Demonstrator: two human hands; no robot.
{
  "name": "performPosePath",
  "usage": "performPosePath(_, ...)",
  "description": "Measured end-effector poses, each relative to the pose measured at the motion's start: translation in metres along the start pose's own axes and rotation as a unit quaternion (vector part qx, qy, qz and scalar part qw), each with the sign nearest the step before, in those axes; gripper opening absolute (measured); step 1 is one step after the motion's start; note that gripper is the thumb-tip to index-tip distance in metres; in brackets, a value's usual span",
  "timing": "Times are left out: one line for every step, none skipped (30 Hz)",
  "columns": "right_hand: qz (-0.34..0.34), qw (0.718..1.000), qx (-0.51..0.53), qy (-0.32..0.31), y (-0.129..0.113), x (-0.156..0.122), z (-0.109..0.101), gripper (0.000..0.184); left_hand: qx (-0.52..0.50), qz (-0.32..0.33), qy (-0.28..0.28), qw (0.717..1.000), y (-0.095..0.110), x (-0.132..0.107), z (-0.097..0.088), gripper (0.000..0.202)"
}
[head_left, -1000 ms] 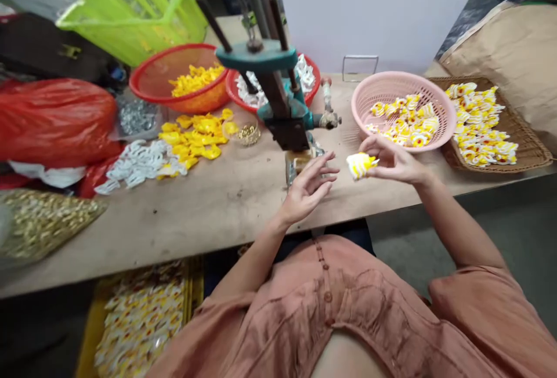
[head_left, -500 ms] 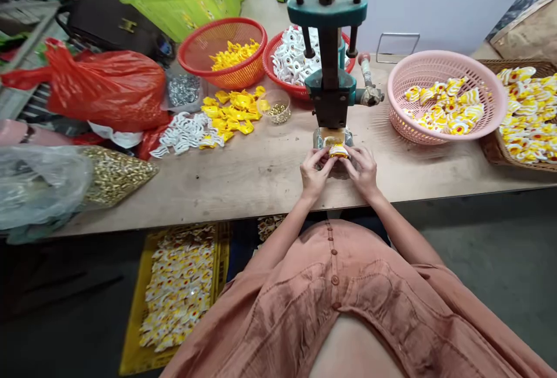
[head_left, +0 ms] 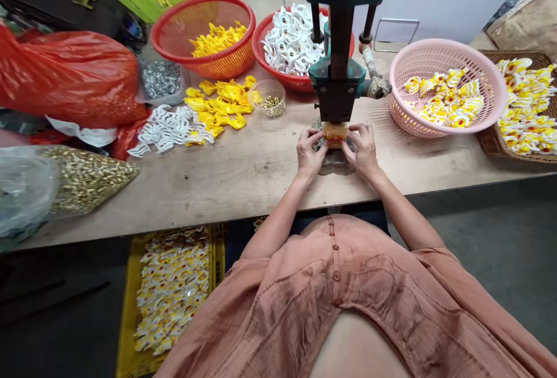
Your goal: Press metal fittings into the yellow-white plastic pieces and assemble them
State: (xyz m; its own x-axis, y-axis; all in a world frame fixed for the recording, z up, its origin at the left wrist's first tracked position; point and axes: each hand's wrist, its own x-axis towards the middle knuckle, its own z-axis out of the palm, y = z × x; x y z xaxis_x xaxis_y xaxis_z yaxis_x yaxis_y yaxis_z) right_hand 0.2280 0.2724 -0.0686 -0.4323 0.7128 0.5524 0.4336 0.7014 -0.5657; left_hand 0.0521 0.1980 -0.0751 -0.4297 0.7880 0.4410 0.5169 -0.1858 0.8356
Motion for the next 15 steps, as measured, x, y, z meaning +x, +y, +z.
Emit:
performPosePath(-0.003, 1.0, 0.002, -0.014, 0.0, 0.0, -0.002, 0.023, 0.004, 0.009, -0.012, 1.0, 0.001, 0.001, -0.002, 0.025)
performPosePath(-0.005, 1.0, 0.006, -0.027, 0.0, 0.0, -0.002, 0.025, 0.005, 0.019, -0.022, 1.0, 0.002, 0.003, -0.004, 0.026)
performPosePath(-0.006, 0.999, 0.008, -0.039, -0.001, -0.001, -0.002, 0.027, 0.005, 0.029, -0.031, 0.999, 0.003, 0.004, -0.005, 0.027)
performPosePath(-0.006, 0.999, 0.009, -0.049, -0.001, -0.003, -0.002, 0.028, 0.003, 0.037, -0.038, 0.999, 0.004, 0.005, -0.005, 0.029)
performPosePath(-0.005, 0.998, 0.009, -0.057, -0.002, -0.005, -0.001, 0.029, 0.0, 0.044, -0.043, 0.998, 0.005, 0.007, -0.005, 0.029)
performPosePath(-0.003, 0.998, 0.011, -0.064, -0.002, -0.006, -0.002, 0.029, -0.002, 0.048, -0.046, 0.998, 0.006, 0.008, -0.006, 0.029)
performPosePath(-0.004, 0.997, 0.019, -0.072, -0.001, -0.008, -0.003, 0.03, -0.001, 0.05, -0.048, 0.998, 0.007, 0.009, -0.006, 0.029)
performPosePath(-0.005, 0.996, 0.038, -0.079, 0.001, -0.008, -0.006, 0.031, 0.0, 0.049, -0.05, 0.998, 0.007, 0.01, -0.007, 0.029)
performPosePath(0.002, 0.994, 0.07, -0.085, 0.004, -0.007, -0.009, 0.033, 0.0, 0.045, -0.052, 0.998, 0.007, 0.01, -0.008, 0.03)
performPosePath(0.026, 0.99, 0.113, -0.085, 0.009, -0.003, -0.014, 0.035, -0.001, 0.039, -0.054, 0.998, 0.007, 0.01, -0.009, 0.03)
performPosePath(0.071, 0.981, 0.163, -0.076, 0.014, 0.004, -0.019, 0.039, -0.004, 0.032, -0.059, 0.998, 0.006, 0.009, -0.011, 0.032)
performPosePath(0.134, 0.966, 0.214, -0.06, 0.02, 0.015, -0.024, 0.043, -0.008, 0.024, -0.068, 0.997, 0.004, 0.007, -0.012, 0.038)
performPosePath(0.205, 0.942, 0.262, -0.041, 0.026, 0.029, -0.03, 0.046, -0.013, 0.014, -0.08, 0.997, 0.001, 0.005, -0.013, 0.051)
performPosePath(0.268, 0.914, 0.303, -0.027, 0.029, 0.048, -0.036, 0.049, -0.017, 0.004, -0.096, 0.995, -0.002, 0.002, -0.013, 0.072)
performPosePath(0.312, 0.889, 0.335, -0.022, 0.031, 0.071, -0.042, 0.05, -0.019, -0.007, -0.115, 0.993, -0.005, -0.001, -0.012, 0.096)
